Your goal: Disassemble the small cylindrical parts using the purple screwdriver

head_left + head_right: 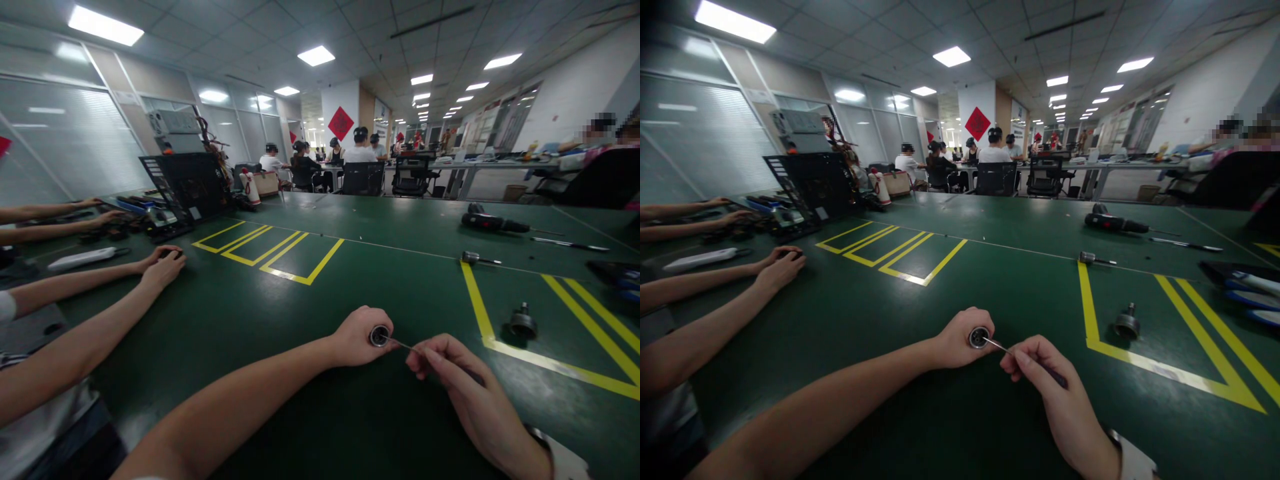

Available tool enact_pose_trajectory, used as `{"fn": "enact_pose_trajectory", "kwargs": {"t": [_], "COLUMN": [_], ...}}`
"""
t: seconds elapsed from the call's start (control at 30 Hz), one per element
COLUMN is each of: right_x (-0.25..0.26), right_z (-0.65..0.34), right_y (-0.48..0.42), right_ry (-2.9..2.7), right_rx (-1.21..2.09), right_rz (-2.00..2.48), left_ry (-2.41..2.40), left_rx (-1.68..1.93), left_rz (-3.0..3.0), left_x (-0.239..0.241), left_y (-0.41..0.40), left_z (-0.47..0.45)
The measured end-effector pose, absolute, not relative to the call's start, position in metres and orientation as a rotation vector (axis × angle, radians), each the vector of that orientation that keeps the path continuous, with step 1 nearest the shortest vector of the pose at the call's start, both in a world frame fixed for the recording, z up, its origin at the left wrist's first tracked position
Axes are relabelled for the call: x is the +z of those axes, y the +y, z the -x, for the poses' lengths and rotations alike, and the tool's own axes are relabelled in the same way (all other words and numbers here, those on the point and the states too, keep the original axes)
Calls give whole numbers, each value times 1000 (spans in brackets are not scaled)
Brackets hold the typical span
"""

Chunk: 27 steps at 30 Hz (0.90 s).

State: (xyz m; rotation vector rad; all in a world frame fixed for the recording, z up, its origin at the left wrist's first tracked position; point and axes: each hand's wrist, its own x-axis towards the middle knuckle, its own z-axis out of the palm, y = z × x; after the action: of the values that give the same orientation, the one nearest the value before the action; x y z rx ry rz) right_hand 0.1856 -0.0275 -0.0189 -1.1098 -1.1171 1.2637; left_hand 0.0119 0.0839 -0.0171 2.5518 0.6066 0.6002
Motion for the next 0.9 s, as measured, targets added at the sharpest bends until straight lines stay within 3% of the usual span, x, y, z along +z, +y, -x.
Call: {"fn": "enact_pose_trajectory", "kwargs": {"t": [0.47, 0.67, 0.9], "right_x": [-28, -27, -26], "right_z": [-192, -192, -185], "right_y": [-33, -37, -37], "right_ry": [-1447, -1538, -1849], "right_rx": [973, 687, 261], "right_rz": [1178, 1161, 1074], "left_ry": [760, 752, 518], "left_rx": [758, 802, 443], "left_rz": [-2389, -2371, -2616], "left_x": [-19, -20, -16], "left_y": [82, 82, 78], "left_z": [-12, -12, -14]}}
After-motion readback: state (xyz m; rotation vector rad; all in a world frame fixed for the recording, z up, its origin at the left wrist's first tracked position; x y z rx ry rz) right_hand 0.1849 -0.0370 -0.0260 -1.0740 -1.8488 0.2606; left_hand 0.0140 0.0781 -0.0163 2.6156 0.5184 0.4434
